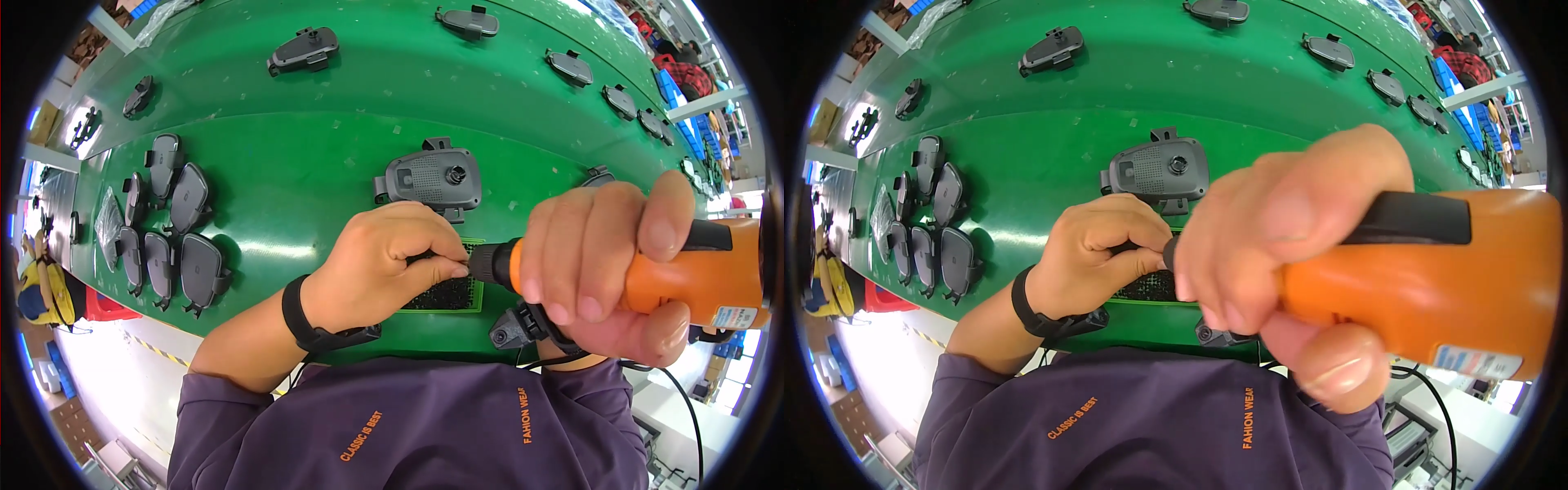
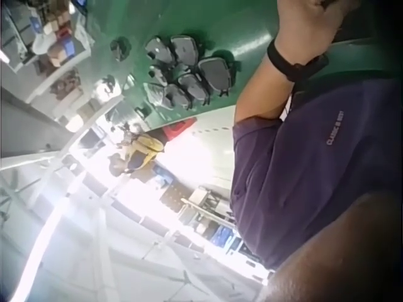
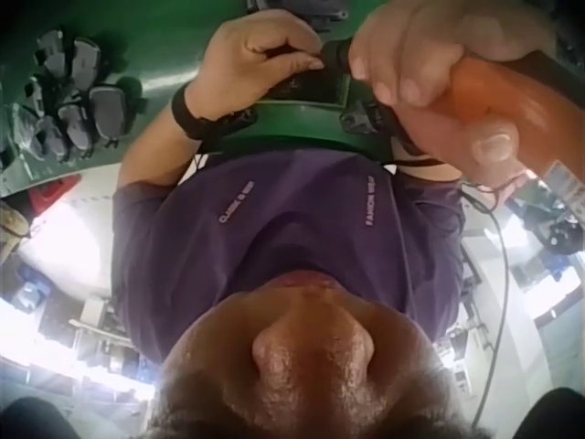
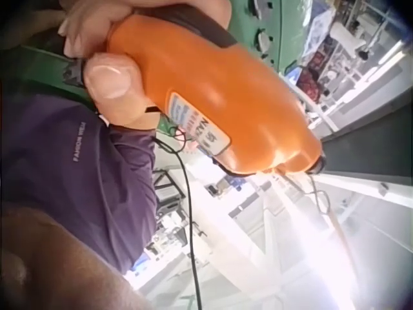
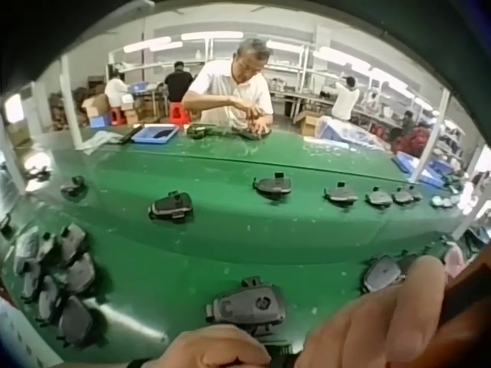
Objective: Assemble small plastic components by inserting screws and using an electric screwdriver.
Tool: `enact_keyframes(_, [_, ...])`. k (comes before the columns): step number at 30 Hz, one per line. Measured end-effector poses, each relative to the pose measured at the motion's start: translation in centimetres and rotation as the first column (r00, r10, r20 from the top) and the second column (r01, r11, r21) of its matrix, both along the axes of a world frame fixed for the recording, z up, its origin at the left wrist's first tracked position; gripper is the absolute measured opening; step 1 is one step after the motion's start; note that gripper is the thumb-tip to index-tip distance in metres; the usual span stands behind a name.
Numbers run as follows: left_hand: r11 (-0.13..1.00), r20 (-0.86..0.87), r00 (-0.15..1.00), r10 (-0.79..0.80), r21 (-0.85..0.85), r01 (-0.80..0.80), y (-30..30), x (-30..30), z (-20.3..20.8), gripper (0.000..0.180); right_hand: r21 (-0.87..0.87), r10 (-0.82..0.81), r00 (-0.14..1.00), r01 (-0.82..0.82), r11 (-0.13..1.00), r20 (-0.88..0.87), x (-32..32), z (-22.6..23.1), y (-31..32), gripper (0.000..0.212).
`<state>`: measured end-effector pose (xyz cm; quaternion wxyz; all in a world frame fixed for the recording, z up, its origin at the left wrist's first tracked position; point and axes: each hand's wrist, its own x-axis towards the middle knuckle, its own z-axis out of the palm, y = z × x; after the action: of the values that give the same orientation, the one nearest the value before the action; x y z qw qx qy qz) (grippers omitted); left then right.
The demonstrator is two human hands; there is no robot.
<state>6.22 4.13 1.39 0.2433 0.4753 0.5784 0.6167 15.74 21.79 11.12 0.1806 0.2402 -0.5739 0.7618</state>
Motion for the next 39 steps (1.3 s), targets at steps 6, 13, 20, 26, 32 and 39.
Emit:
enact_keyframes(6, [0.951, -0.328, 0.893, 0.308, 0.102, -0.291, 0.4, -0.4, 1.4, 0.034, 0.029, -0.251, 0.968, 0.252, 0.967, -0.025, -2.6, -0.4, 1.1, 0.036])
enact_keyframes(13, [0.915, -0.518, 0.813, 0.265, -0.132, -0.382, 0.3, -1.6, -0.4, 0.04, 0.092, -0.471, 0.882, 0.466, 0.88, 0.031, -6.5, -2.9, 4.5, 0.033])
enact_keyframes(20, [0.904, -0.502, 0.823, 0.267, -0.165, -0.394, 0.5, -1.5, -0.1, 0.039, 0.101, -0.453, 0.886, 0.444, 0.89, 0.1, -7.1, -3.7, 4.0, 0.033])
enact_keyframes(26, [0.906, -0.492, 0.827, 0.272, -0.159, -0.392, 0.4, -1.6, -0.4, 0.038, 0.116, -0.48, 0.864, 0.466, 0.877, 0.152, -7.3, -4.0, 3.5, 0.029])
enact_keyframes(32, [0.905, -0.481, 0.835, 0.267, -0.172, -0.388, 0.6, -1.9, -0.6, 0.037, 0.108, -0.428, 0.888, 0.415, 0.903, 0.171, -7.6, -4.4, 3.6, 0.025])
enact_keyframes(39, [0.91, -0.473, 0.842, 0.259, -0.172, -0.377, 0.7, -1.8, -0.3, 0.036, 0.069, -0.427, 0.883, 0.422, 0.904, 0.195, -7.4, -4.5, 3.4, 0.026])
